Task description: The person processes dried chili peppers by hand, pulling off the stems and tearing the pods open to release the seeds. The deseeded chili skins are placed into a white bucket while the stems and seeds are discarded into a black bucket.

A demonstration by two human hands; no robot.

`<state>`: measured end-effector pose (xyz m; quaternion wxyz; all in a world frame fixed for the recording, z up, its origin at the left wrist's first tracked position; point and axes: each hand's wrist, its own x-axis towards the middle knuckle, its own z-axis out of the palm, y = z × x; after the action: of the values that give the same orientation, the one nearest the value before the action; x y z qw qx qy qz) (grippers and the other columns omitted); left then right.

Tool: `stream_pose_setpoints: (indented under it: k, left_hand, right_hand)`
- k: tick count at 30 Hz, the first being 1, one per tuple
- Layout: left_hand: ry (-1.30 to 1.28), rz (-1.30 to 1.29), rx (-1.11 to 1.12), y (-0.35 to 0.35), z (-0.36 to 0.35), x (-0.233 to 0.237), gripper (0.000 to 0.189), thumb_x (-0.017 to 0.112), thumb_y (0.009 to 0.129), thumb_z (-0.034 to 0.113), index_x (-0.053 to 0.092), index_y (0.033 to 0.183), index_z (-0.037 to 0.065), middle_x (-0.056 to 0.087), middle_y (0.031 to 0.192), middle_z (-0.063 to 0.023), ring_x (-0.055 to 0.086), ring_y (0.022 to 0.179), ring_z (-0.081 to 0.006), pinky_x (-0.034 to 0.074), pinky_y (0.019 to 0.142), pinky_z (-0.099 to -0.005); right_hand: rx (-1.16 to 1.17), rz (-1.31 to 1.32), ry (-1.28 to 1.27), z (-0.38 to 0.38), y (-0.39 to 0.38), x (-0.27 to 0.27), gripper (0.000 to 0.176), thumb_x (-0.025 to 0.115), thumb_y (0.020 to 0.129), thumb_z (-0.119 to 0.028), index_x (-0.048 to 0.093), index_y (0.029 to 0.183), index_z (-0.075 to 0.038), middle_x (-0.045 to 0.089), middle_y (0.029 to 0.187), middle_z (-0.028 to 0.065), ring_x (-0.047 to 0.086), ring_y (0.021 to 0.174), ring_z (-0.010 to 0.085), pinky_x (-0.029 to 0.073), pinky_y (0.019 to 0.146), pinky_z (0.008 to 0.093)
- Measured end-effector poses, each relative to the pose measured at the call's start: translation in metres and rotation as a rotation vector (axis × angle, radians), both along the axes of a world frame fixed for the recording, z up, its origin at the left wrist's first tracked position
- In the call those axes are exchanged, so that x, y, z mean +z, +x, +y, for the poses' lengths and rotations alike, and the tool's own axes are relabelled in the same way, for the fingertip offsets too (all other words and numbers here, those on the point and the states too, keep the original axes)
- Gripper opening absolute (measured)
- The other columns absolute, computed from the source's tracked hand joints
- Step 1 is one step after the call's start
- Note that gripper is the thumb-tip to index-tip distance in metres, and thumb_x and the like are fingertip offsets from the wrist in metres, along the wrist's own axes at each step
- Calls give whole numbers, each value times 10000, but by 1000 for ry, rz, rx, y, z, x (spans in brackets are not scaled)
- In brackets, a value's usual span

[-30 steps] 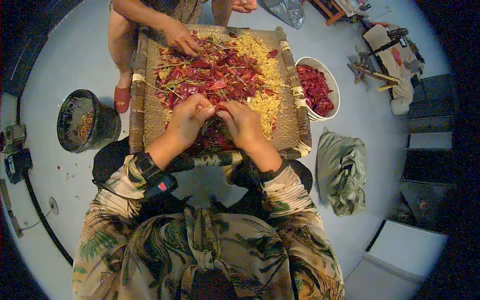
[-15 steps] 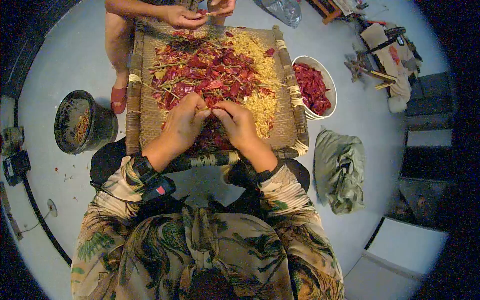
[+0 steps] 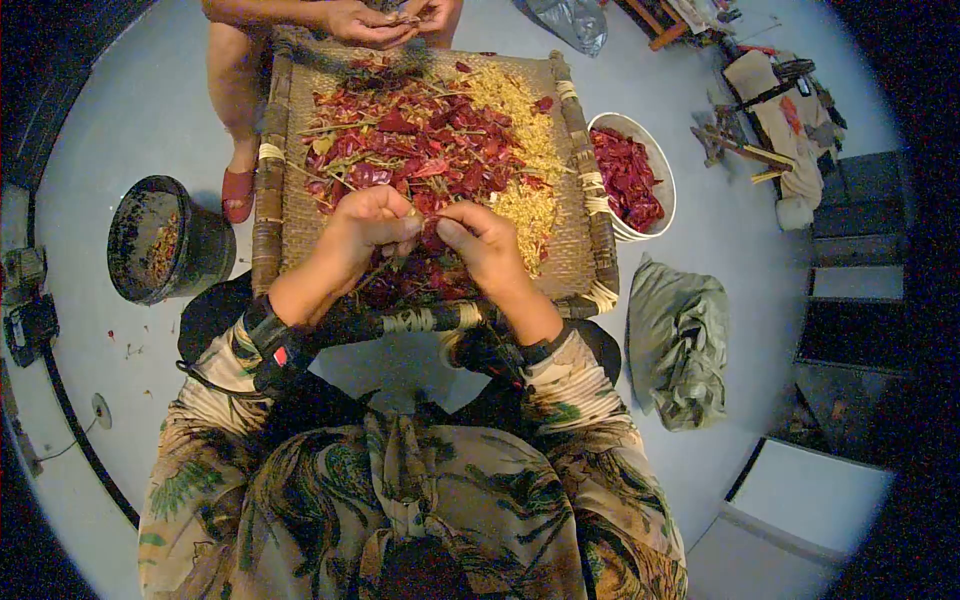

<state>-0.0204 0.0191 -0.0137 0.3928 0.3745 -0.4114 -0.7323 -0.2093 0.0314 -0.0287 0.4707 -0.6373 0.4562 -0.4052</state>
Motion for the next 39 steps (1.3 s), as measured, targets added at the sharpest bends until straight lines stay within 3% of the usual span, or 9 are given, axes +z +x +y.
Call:
stream_pose_setpoints:
  k: [9,12,15,18,21,27,36,39]
  left_hand:
    - [232,281,-10,-4,7,12,42,564,824,57,552,854,30,597,796,-38,495,620,-100,349,533,-203]
    - [218,343,-44,-5,11,13,64,574,822,72,554,864,29,601,831,-35,488,640,-99,348,542,-214]
    - [225,394,-33,-5,15,21,85,594,815,91,551,858,32,600,835,-33,472,640,-92,344,545,-217]
    - [224,401,-51,-5,12,15,113,615,806,109,541,844,32,580,782,-23,451,598,-92,337,534,-216]
    - [116,288,-236,6,-4,6,146,638,796,129,531,832,37,546,721,-12,446,567,-93,337,521,-217]
    - [-41,35,-235,12,-7,5,109,608,808,111,523,782,47,522,674,-3,471,576,-92,358,530,-222]
    - [-161,-158,-164,7,-10,-1,99,587,817,96,526,750,57,523,644,7,475,575,-86,368,535,-222]
    - [-113,-198,-58,23,-14,-5,87,589,822,98,532,765,63,547,691,6,479,591,-76,369,534,-206]
  right_hand:
    - [24,-298,270,2,-3,4,150,587,856,-168,605,927,-37,605,829,-11,553,768,103,448,714,254]
    - [118,-547,490,2,-8,13,175,597,840,-119,578,980,-16,618,866,27,574,788,103,456,733,244]
    - [198,-684,504,3,-7,23,201,613,835,-159,575,971,-15,622,880,37,585,802,113,462,739,249]
    - [219,-660,520,0,-10,12,211,612,839,-174,573,974,-16,624,893,42,586,813,115,461,752,249]
    - [214,-496,480,-4,-12,5,185,607,847,-189,584,929,-24,608,851,10,558,775,88,441,718,231]
    - [270,16,267,-19,-23,6,188,563,874,-217,586,822,-37,541,753,-61,469,716,49,415,653,238]
    - [187,59,192,-20,-25,8,200,584,859,-231,615,833,-35,573,745,-18,505,727,84,432,660,262]
    - [38,153,157,-26,-44,3,185,573,872,-221,619,869,-42,564,756,-33,495,721,62,412,667,234]
